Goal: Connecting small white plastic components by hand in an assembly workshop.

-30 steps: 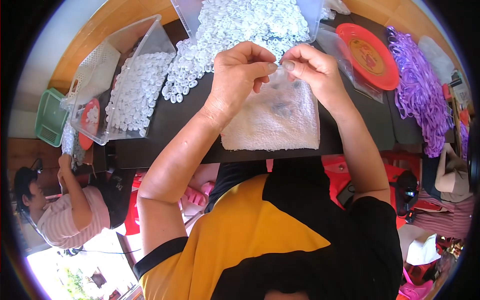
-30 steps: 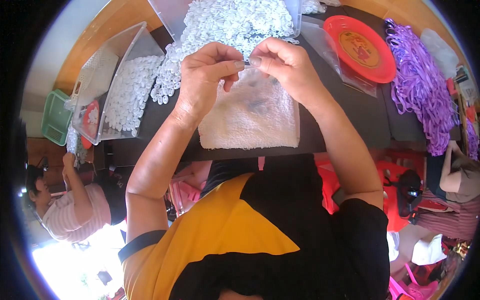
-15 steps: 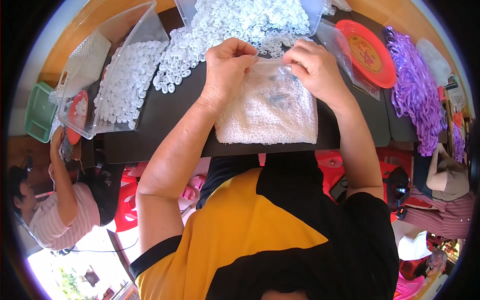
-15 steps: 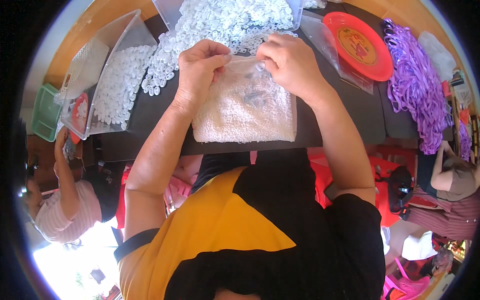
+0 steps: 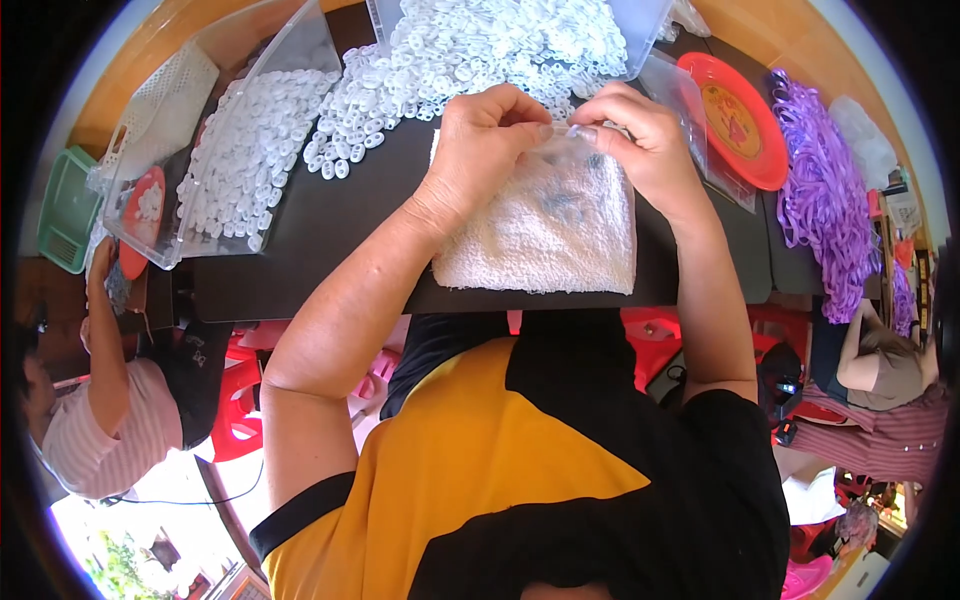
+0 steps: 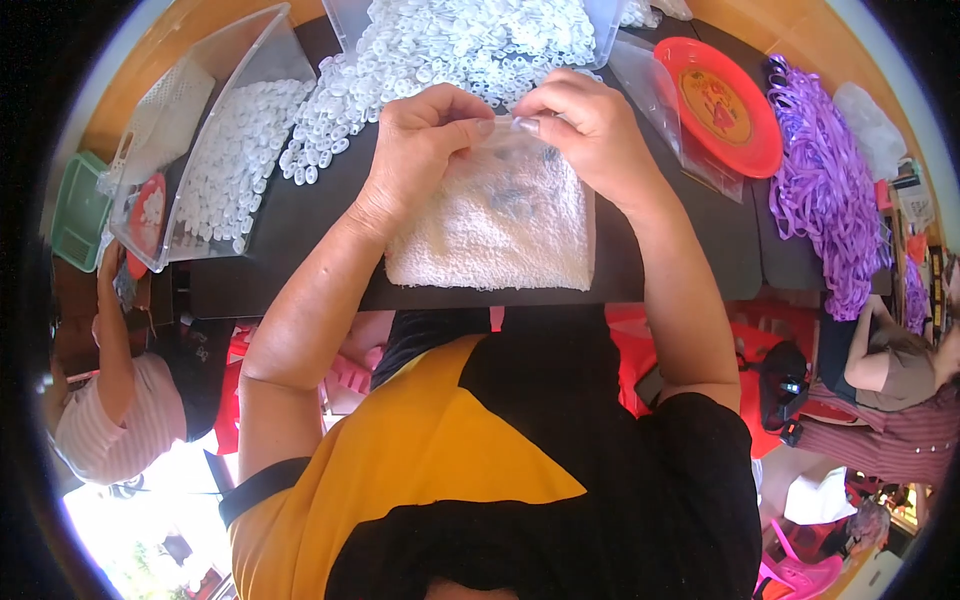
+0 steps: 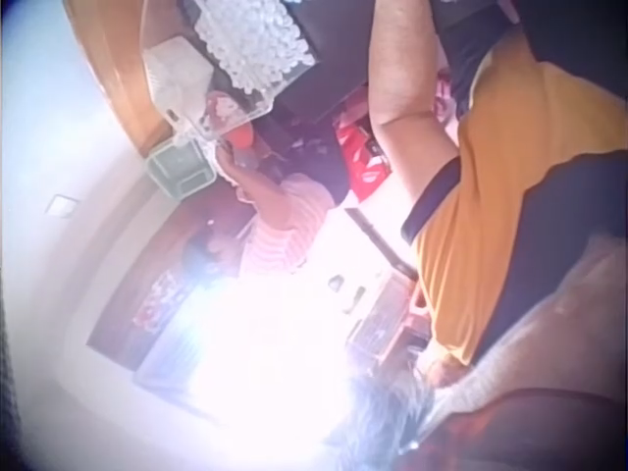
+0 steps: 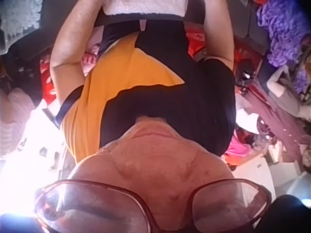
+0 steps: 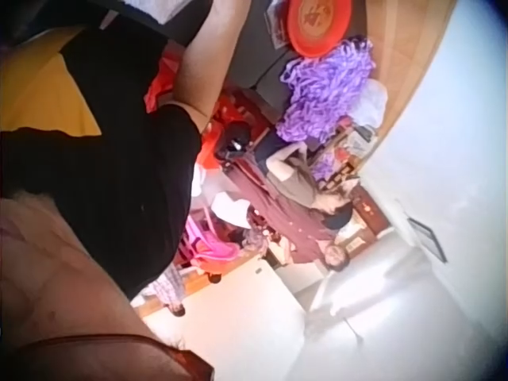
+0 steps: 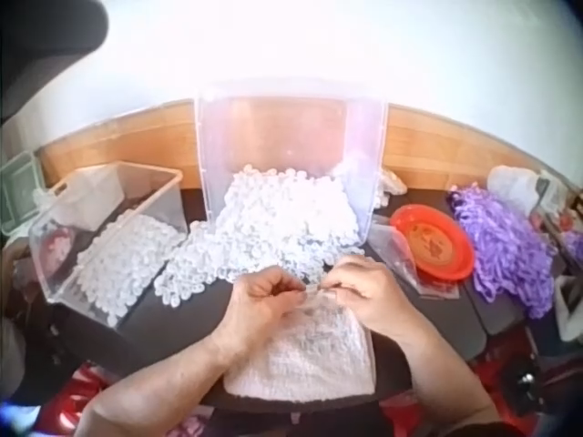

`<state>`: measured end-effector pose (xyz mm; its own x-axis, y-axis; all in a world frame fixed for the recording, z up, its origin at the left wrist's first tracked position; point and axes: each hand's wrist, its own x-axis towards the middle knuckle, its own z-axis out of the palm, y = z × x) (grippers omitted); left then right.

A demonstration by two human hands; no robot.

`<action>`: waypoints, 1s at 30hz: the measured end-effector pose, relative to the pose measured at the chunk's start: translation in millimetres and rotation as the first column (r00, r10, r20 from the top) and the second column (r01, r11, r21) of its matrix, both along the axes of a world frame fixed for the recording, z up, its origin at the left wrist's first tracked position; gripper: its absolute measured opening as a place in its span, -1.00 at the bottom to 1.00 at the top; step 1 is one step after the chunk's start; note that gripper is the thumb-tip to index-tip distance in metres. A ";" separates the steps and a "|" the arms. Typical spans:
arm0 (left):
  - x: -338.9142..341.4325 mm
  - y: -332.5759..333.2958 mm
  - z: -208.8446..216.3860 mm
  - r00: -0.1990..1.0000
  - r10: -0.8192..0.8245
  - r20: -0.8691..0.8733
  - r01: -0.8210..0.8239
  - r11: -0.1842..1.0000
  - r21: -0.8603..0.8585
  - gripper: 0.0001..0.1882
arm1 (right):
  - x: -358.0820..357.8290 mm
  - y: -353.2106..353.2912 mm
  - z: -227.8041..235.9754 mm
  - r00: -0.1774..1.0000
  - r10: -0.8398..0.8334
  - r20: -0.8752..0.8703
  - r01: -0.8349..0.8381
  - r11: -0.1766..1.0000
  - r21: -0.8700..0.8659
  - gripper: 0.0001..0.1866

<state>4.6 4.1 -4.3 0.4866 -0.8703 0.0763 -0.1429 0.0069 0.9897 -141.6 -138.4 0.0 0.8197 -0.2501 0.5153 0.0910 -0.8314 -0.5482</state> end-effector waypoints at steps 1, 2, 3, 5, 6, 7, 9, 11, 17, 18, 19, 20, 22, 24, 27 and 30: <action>1.0 0.4 2.1 1.000 0.003 0.001 -0.003 1.000 -0.002 -0.91 | 0.3 2.6 2.4 0.997 0.031 0.076 -0.041 0.990 0.137 -0.90; 2.0 0.7 3.9 0.994 -0.034 -0.109 0.039 0.998 0.044 -0.91 | 0.4 4.1 3.3 0.996 0.034 0.077 -0.044 0.990 0.135 -0.90; 2.4 1.0 4.9 0.973 -0.067 -0.219 0.087 0.993 0.085 -0.90 | 0.0 5.5 4.3 0.996 0.036 0.087 -0.050 0.984 0.172 -0.90; -0.4 1.7 2.9 0.985 -0.069 -0.160 0.075 0.997 0.029 -0.88 | -0.8 8.1 5.6 0.995 0.038 0.096 -0.057 0.977 0.206 -0.91; -2.2 2.1 2.1 0.992 -0.069 -0.102 0.067 0.997 -0.024 -0.86 | -1.3 9.4 5.7 0.996 0.043 0.081 -0.063 0.961 0.268 -0.92; -3.4 2.5 2.6 0.992 -0.069 -0.102 0.067 0.997 -0.025 -0.86 | -1.5 10.0 5.7 0.997 0.048 0.065 -0.067 0.942 0.328 -0.94; -5.5 3.7 4.5 0.994 -0.111 -0.026 0.110 0.993 -0.032 -0.84 | -2.5 10.6 4.8 0.999 0.042 0.034 -0.052 0.920 0.388 -0.94; -5.0 2.6 5.0 0.991 -0.118 -0.071 0.117 0.993 -0.015 -0.84 | -3.2 11.2 4.2 0.999 0.038 0.001 -0.034 0.893 0.449 -0.95; -3.5 3.0 9.3 0.920 -0.195 -0.340 0.197 0.980 -0.029 -0.84 | -1.4 14.1 1.3 0.997 0.045 0.067 -0.077 0.797 0.599 -0.93; -3.7 4.4 9.5 0.897 -0.207 -0.390 0.213 0.977 -0.029 -0.83 | -1.2 14.5 0.6 0.995 0.047 0.093 -0.093 0.807 0.583 -0.93; -1.5 3.7 9.3 0.861 -0.236 -0.450 0.249 0.968 -0.032 -0.82 | -0.6 15.1 0.2 0.992 0.049 0.118 -0.108 0.817 0.567 -0.92; 1.2 2.9 7.4 0.850 -0.250 -0.465 0.263 0.964 -0.037 -0.81 | 1.2 17.1 0.2 0.990 0.045 0.130 -0.115 0.794 0.597 -0.93; 5.3 0.4 5.3 0.832 -0.276 -0.481 0.292 0.955 -0.043 -0.82 | 1.1 15.6 -1.8 0.991 0.052 0.122 -0.112 0.818 0.565 -0.93; 5.5 -0.2 3.3 0.838 -0.271 -0.474 0.287 0.957 -0.039 -0.83 | -1.1 15.9 -2.4 0.991 0.061 0.116 -0.113 0.842 0.528 -0.94; 8.2 -0.6 0.7 0.863 -0.260 -0.433 0.275 0.961 -0.029 -0.86 | -6.3 17.6 5.1 0.997 0.012 0.074 -0.043 0.902 0.430 -0.95; 6.5 2.0 2.9 0.890 -0.240 -0.388 0.254 0.967 -0.017 -0.87 | -20.0 23.9 30.4 0.999 -0.041 -0.025 0.037 0.986 -0.161 -0.92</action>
